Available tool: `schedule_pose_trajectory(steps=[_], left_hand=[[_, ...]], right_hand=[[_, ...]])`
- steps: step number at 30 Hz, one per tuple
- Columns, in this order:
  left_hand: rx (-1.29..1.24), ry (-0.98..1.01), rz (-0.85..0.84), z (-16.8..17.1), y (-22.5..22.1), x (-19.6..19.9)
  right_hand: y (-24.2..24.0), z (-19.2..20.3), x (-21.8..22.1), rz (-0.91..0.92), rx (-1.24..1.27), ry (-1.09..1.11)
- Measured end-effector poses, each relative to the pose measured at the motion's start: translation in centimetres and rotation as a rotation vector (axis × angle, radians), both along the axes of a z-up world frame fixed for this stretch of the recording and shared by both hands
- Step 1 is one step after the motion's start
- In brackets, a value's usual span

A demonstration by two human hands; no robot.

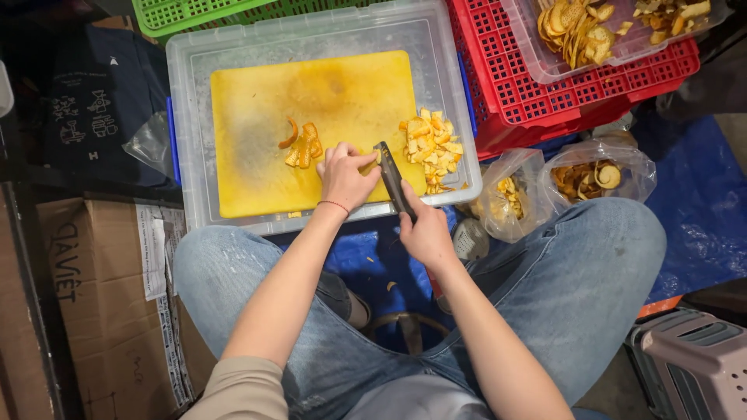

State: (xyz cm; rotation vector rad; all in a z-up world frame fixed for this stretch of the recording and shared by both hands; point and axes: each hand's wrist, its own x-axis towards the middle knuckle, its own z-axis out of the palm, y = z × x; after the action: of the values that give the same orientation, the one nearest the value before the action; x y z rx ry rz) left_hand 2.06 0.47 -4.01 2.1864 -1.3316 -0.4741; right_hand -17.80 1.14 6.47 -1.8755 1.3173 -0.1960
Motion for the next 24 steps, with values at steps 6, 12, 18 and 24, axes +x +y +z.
schedule_pose_trajectory(steps=[6, 12, 18, 24], left_hand=[[-0.085, -0.031, -0.009, 0.0, 0.6, -0.2], [-0.109, -0.073, 0.02, -0.4, 1.1, -1.2], [-0.083, 0.049, -0.032, 1.0, 0.7, -3.0], [-0.034, -0.032, -0.144, 2.9, -2.3, 0.6]], right_hand=[[0.6, 0.4, -1.0, 0.058, -0.054, 0.059], [2.2, 1.8, -2.9, 0.132, -0.092, 0.152], [2.6, 4.3, -4.6, -0.096, -0.065, 0.027], [2.3, 4.7, -5.2, -0.073, 0.011, -0.003]])
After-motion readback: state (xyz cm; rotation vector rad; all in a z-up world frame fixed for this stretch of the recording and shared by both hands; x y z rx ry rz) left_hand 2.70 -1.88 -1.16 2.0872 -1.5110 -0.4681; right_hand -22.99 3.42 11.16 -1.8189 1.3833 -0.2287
